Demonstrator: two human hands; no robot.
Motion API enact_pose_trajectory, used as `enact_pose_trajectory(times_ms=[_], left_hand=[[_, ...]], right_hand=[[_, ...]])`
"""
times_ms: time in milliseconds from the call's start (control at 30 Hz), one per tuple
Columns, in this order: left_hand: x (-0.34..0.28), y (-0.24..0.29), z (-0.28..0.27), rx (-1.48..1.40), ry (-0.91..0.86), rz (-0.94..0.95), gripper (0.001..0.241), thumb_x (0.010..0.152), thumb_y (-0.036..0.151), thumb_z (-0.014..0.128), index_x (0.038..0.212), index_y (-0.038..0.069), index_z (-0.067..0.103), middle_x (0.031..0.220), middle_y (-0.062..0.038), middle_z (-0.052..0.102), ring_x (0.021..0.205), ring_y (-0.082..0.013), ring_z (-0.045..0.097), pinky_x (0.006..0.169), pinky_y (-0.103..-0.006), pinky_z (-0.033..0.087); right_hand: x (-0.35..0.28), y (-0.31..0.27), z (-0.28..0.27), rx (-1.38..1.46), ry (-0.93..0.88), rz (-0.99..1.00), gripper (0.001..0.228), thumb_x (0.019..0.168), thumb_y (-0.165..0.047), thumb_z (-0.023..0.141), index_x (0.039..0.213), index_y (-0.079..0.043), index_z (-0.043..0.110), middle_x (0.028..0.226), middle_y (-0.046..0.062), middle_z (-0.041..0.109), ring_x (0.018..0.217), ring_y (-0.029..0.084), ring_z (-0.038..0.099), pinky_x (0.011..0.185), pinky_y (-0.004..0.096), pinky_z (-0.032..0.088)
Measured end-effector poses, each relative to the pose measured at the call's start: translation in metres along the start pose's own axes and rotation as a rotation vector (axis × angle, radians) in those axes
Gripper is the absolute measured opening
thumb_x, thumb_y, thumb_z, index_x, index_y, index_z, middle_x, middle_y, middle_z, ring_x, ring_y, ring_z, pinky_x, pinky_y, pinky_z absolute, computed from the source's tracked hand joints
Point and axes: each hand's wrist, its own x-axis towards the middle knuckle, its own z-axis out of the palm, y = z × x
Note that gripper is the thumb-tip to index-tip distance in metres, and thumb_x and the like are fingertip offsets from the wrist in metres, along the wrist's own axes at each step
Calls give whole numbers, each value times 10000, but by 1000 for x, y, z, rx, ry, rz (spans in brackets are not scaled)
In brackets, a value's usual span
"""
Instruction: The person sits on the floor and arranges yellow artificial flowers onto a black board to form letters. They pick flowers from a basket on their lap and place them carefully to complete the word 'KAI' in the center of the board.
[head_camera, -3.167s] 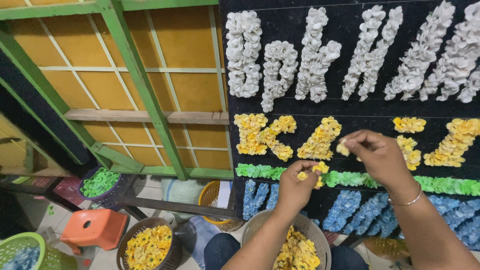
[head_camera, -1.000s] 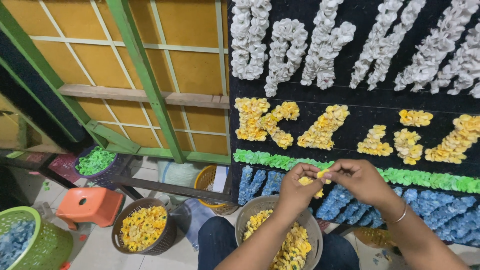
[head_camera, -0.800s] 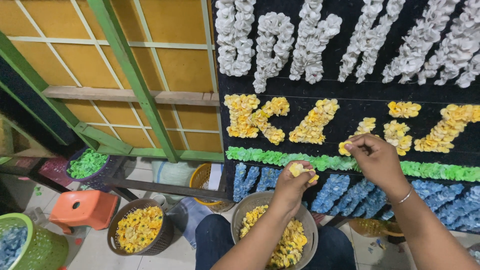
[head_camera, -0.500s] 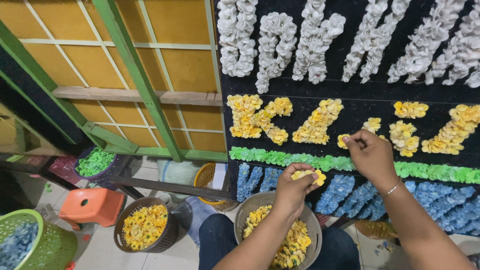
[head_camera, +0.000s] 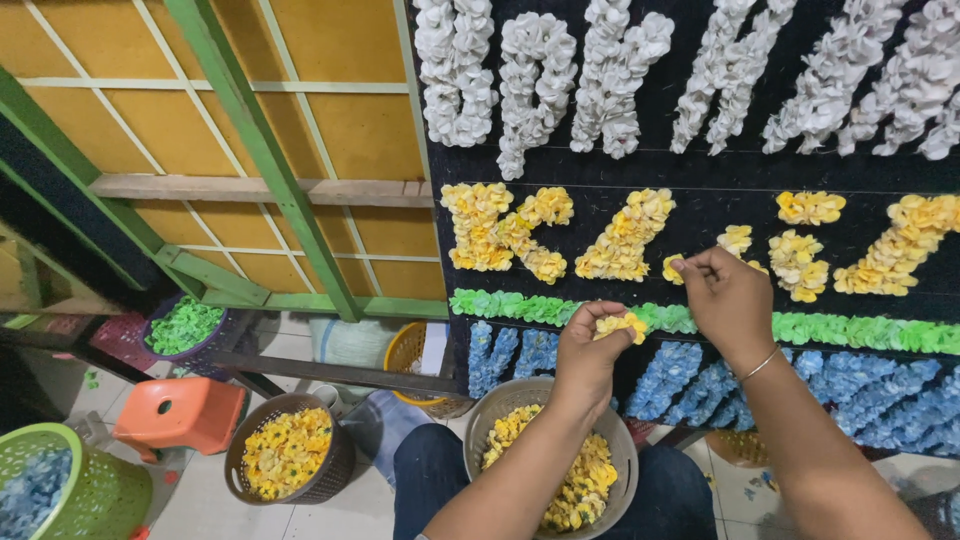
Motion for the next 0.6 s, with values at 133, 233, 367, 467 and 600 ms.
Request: enact_pose_trajectory(times_ms=[133,233,367,467,600], left_hand=[[-1,-24,-7,-19,-8,-47,405,918,-151,788,1303,-27,766,1128,-97,698,1036,-185,772,917,-258,715],[-8,-16,-8,-26,-6,-81,425,916,-160,745,1321,-30,756,1141,-108,674,1032,-194,743,956,-325,729],[-14,3,-16,44,80,-235,342,971,-124,636,1163,127,764,1359,-134,700,957,-194,626,921,-374,641],[-8,-14,-19,-40,84,-263,284,991,-105,660,1162,101,755,1276,-144,683,969,-220,644,934,-382,662],[-8,-29,-11,-85,58,-252,221,1017,-62,720,1172,94,742,1241,-133,673,1011,-233,682,940,-380,675]], right_hand=[[4,-14,0,-54,20,-27,68,1113,-227,917,1112,-159,914,914,63,859,911,335,837,815,461,639],[1,-31,-16,-97,-13,-13,150,1092,-303,937,1114,-157,910,929,51,869,890,322,835,815,443,640],[3,-22,-58,111,64,197,218,1205,-305,902,1220,-97,838,1068,81,843,899,198,755,786,402,628],[23,-4,-55,16,46,225,426,1166,-427,908,1377,-62,843,1184,112,840,1049,272,797,912,483,638],[31,10,-38,299,4,201,239,1211,-155,904,1042,-118,739,933,41,768,882,127,752,811,309,635]])
